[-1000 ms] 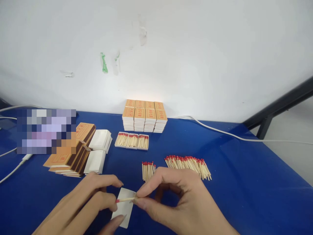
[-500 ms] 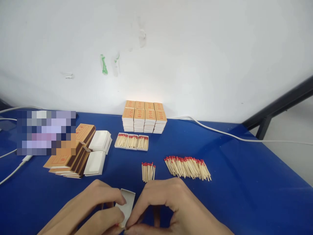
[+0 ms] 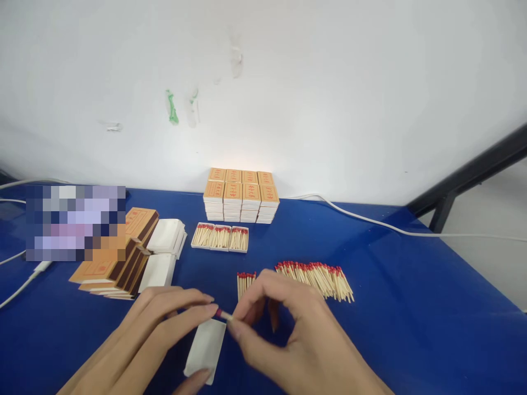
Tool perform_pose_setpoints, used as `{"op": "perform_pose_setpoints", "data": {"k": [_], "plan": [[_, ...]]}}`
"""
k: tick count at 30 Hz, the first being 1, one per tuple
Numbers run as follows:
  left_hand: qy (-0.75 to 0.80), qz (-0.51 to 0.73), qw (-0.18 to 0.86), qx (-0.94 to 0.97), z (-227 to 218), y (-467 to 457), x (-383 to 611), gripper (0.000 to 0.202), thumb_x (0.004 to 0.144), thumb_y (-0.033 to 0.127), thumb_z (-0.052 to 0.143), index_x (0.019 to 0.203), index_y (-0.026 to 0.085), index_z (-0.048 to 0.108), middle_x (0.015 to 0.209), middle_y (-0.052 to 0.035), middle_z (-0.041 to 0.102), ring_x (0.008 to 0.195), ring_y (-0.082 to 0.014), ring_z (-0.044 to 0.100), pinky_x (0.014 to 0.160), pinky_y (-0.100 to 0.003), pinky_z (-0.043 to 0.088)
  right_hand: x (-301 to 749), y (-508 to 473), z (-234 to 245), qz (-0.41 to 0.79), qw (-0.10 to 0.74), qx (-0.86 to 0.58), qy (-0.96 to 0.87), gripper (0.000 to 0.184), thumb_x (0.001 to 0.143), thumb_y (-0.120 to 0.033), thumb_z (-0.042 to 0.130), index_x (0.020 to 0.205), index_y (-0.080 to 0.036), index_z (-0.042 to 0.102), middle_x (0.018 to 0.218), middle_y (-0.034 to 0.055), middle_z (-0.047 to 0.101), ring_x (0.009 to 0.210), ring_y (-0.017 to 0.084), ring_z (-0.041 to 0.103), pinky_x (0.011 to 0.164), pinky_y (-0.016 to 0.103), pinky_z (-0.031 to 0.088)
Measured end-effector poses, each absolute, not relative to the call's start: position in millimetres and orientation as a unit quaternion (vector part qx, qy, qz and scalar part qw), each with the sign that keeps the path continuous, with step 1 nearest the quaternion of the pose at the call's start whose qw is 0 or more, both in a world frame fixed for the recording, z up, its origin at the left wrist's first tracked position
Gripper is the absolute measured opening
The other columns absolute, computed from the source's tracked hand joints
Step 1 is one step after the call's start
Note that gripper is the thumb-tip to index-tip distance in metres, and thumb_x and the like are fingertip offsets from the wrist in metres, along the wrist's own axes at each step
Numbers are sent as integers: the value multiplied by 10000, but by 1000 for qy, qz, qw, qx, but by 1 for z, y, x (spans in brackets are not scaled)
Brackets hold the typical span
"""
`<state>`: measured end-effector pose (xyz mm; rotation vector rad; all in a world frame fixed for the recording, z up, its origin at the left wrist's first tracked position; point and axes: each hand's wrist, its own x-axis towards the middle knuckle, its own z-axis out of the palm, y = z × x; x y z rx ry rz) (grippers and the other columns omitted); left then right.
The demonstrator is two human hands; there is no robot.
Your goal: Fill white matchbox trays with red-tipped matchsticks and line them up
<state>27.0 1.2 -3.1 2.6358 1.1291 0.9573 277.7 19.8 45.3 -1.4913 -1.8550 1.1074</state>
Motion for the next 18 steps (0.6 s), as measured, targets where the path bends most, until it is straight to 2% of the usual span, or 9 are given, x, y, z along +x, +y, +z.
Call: {"op": "perform_pose_setpoints", "data": {"k": [5, 10, 14, 18], "plan": [[359, 304, 22, 882, -11, 3, 24, 515, 1062, 159, 607, 1574, 193, 556, 1447, -126, 699, 1356, -267, 690, 1106, -391, 630, 282, 27, 42, 345, 283, -609, -656, 229, 988, -459, 738, 843, -283, 766, 800, -14, 715, 706, 151, 589, 651, 285, 485], [359, 260, -5, 896, -11, 2, 22, 499, 1053, 173, 628, 1549, 194, 580, 1500, -136, 679, 1383, -307, 684, 1116, -458, 634, 284, 27, 39, 384, 293, -627, -612, 298, 978, -556, 737, 874, -281, 793, 782, -8, 733, 720, 166, 631, 648, 292, 493], [355, 245, 6, 902, -10, 4, 22, 492, 1056, 185, 628, 1545, 182, 573, 1479, -135, 695, 1372, -314, 697, 1105, -462, 641, 288, 25, 36, 401, 285, -643, -587, 289, 969, -555, 749, 903, -277, 793, 891, 6, 797, 809, 193, 693, 721, 312, 526], [353, 234, 23, 906, -12, 3, 23, 483, 1051, 196, 615, 1531, 185, 572, 1436, -126, 719, 1309, -307, 735, 1077, -464, 658, 289, 26, 36, 393, 273, -647, -594, 288, 974, -529, 723, 860, -270, 775, 861, 9, 783, 790, 194, 679, 702, 316, 514]]}}
